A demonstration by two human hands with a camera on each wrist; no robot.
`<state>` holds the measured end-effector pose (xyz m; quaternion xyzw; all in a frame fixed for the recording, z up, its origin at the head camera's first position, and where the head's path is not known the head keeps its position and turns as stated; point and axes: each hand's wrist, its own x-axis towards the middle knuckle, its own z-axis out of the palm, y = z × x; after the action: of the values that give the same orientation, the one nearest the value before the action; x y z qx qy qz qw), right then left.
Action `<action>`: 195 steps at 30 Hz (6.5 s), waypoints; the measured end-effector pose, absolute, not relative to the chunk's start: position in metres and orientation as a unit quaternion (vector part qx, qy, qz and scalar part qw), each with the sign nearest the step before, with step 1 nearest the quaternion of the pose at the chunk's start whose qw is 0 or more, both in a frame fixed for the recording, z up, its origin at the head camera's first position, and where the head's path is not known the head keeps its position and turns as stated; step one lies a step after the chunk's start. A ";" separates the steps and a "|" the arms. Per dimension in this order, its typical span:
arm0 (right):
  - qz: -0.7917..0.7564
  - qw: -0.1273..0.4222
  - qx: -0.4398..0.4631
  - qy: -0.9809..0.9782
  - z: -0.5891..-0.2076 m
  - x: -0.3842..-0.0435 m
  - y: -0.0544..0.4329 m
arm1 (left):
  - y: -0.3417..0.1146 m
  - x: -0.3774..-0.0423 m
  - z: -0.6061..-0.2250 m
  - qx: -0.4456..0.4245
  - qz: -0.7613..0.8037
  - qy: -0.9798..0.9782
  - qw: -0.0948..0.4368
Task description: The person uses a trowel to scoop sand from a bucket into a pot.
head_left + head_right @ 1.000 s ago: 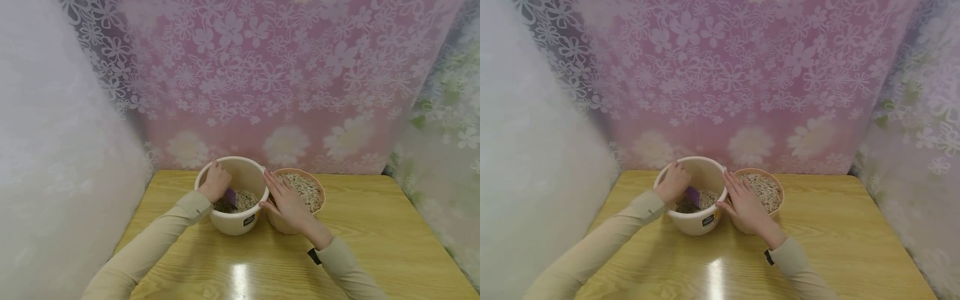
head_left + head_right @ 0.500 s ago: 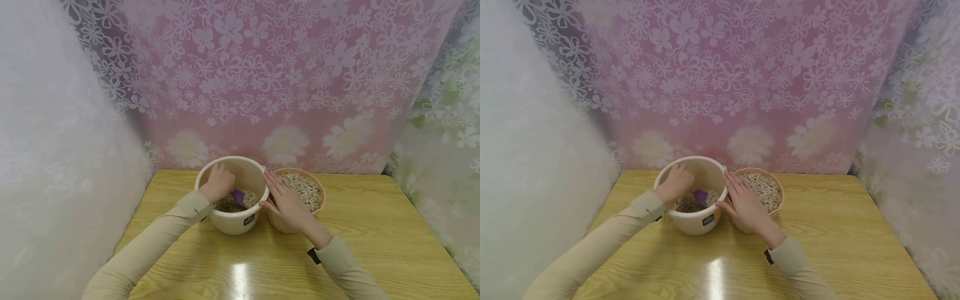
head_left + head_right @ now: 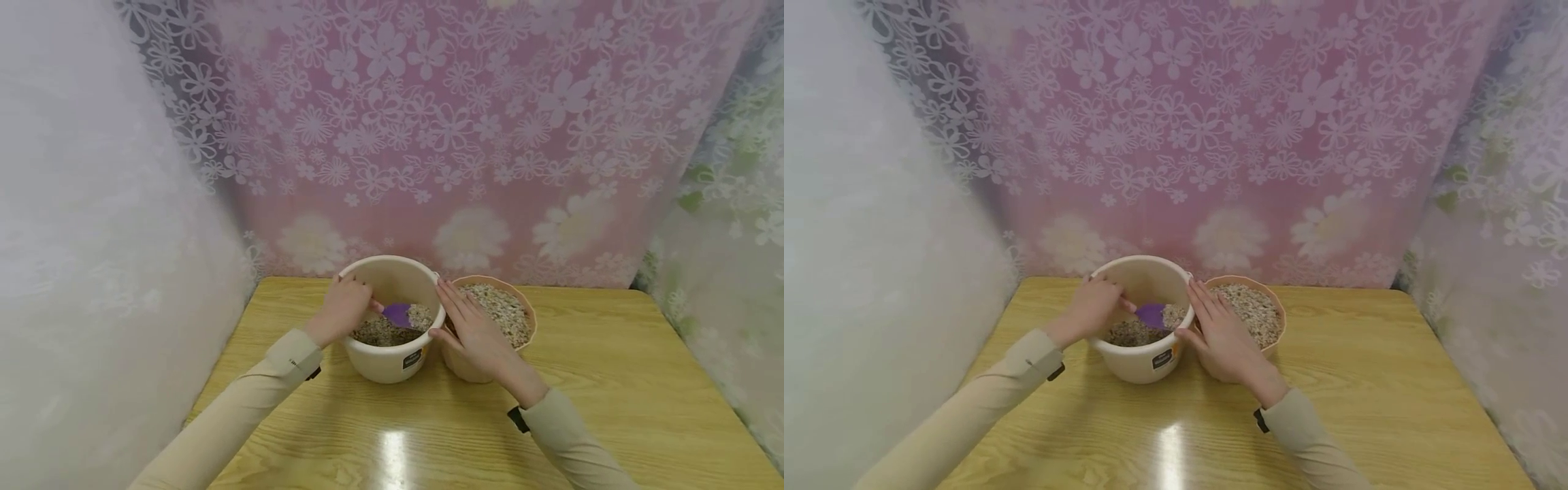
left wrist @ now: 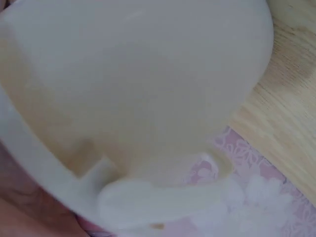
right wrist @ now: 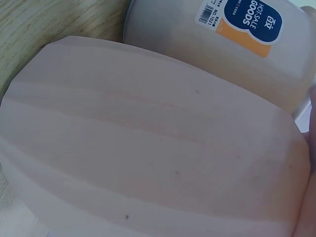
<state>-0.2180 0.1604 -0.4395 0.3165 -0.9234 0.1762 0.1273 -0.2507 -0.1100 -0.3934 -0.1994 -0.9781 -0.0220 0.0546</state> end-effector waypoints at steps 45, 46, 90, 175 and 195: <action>0.154 0.106 0.310 -0.932 -0.420 -0.212 0.175 | -0.154 -0.192 -0.370 -0.160 -0.125 -0.962 0.183; 0.154 0.112 0.305 -0.933 -0.420 -0.212 0.179 | -0.154 -0.192 -0.370 -0.160 -0.127 -0.961 0.185; 0.186 0.025 0.170 -0.967 -0.438 -0.187 0.278 | -0.062 -0.223 -0.324 -0.224 -0.060 -0.964 0.128; 0.204 0.061 0.177 -0.961 -0.445 -0.185 0.281 | -0.105 -0.214 -0.348 -0.153 -0.002 -0.974 0.169; 0.206 0.052 0.180 -0.961 -0.444 -0.184 0.275 | -0.096 -0.229 -0.396 -0.149 0.110 -0.982 0.027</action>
<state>-0.1840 0.2751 -0.4442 0.1798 -0.9606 0.2056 0.0522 -0.2295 -0.0962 -0.3956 -0.1487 -0.9824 0.1097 0.0270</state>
